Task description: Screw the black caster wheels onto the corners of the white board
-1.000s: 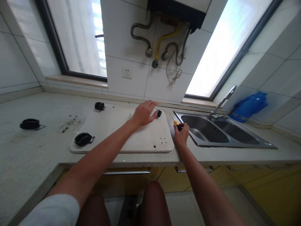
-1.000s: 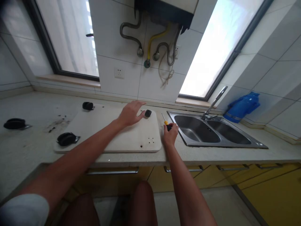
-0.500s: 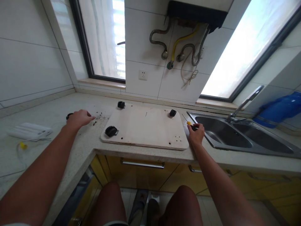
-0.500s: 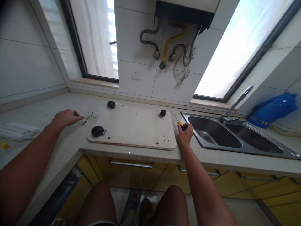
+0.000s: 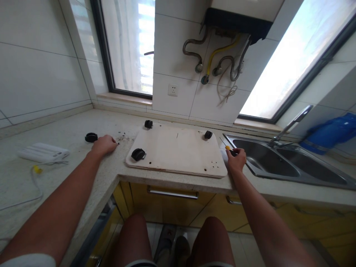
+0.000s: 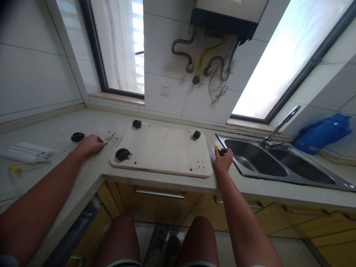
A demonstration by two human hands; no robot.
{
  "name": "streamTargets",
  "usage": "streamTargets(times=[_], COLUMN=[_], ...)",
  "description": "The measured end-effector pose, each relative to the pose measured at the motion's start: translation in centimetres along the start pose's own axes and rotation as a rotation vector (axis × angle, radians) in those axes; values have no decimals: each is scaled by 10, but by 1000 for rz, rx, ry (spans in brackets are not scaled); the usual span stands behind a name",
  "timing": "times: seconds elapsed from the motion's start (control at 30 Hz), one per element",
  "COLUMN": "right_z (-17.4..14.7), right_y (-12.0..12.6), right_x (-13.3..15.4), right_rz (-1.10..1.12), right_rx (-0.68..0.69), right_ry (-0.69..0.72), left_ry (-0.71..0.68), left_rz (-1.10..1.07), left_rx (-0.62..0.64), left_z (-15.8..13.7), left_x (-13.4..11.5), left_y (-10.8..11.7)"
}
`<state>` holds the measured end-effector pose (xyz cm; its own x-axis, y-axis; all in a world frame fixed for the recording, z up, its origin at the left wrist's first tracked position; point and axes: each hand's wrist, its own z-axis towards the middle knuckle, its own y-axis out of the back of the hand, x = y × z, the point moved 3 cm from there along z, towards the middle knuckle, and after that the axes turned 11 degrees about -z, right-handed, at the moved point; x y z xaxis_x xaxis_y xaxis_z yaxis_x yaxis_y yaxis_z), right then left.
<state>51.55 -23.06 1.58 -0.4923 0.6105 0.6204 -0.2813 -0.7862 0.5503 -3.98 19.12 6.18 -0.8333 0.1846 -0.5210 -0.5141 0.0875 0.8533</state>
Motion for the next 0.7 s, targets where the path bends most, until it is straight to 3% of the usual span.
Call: streamTargets(times=[0.27, 0.4, 0.5, 0.6, 0.67, 0.7], right_z=[-12, -34, -67, -113, -144, -157], right_y=[22, 51, 81, 119, 149, 164], right_x=[9, 27, 54, 89, 115, 129], right_rz=[162, 346, 508, 622, 663, 694], right_rx=[-115, -236, -262, -181, -117, -77], right_ry=[-125, -131, -64, 59, 196, 328], left_ry=[-65, -211, -416, -631, -738, -778], left_rz=[-107, -388, -759, -939, -1021, -1051], left_rx=[-163, -176, -100, 41, 183, 261], left_z=[-7, -24, -57, -103, -134, -148], left_x=[-15, -49, -94, -139, -162, -170], left_y=[27, 44, 58, 65, 64, 62])
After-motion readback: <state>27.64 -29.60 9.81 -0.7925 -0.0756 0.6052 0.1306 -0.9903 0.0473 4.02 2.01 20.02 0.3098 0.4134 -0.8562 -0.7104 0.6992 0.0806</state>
